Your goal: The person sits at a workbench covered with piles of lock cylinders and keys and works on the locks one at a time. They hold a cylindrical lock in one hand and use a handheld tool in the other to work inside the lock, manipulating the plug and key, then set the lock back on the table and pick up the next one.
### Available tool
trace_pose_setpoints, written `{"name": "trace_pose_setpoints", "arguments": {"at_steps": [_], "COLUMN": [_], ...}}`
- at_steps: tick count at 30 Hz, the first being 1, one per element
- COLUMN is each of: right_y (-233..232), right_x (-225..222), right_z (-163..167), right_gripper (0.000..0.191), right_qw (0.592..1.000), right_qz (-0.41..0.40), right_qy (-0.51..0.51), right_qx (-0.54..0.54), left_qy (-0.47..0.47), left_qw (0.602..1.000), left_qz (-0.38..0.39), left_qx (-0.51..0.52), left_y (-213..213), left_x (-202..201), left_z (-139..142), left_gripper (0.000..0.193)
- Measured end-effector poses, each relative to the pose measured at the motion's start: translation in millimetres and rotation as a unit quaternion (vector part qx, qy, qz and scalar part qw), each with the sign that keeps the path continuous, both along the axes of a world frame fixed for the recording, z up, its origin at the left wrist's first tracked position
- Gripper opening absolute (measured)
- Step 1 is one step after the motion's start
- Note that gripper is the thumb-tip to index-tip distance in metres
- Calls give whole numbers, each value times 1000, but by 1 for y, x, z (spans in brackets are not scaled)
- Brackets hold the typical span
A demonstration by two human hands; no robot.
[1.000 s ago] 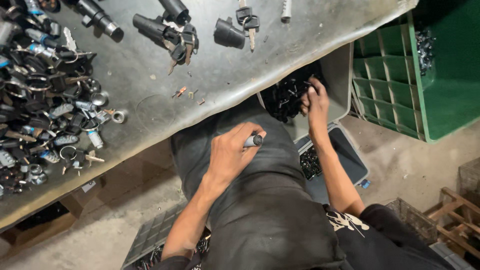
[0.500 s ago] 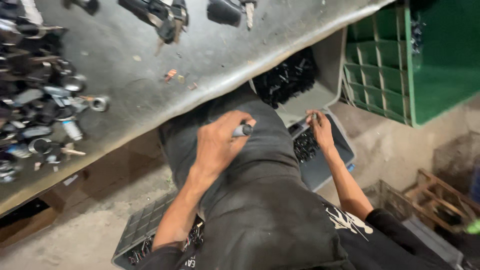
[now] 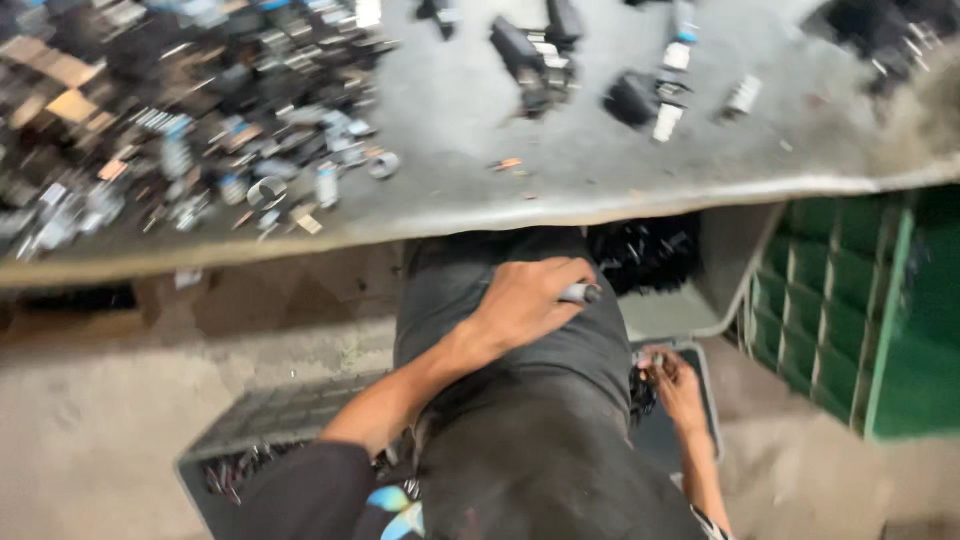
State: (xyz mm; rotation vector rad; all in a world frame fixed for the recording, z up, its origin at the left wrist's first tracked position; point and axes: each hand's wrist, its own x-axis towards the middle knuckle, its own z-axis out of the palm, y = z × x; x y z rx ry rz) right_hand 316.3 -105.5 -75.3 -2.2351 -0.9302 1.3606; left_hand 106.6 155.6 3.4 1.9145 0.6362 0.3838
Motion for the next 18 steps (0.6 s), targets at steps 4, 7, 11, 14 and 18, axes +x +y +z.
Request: {"name": "trace_pose_setpoints", "arguments": {"at_steps": [4,7,11,14,18], "right_y": [106,192,299,385,470], "right_x": [4,-14,-81,-130,-199], "right_z": [122,211,257,271,284], "right_gripper": [38,38,33,30,21], "right_qw": [981,855,754,650,615], "right_qz": [96,303,384,448,496], "right_qy": [73,53,-79,-76,109], "right_qx": [151,417,527,610,603], "left_qy": [4,-4,-12,20,58], "left_qw": [1000,999,995,993,990], "left_qz": [18,50,91,100,128], "left_qx": [4,17,48,62,7], "left_y": [-4,-15,-29,-37,-40], "left_x": [-8,-13,-28,-48,-69], "left_z": [-14,-17,-13,-3,9], "left_gripper": [25,18,17,23,20]}}
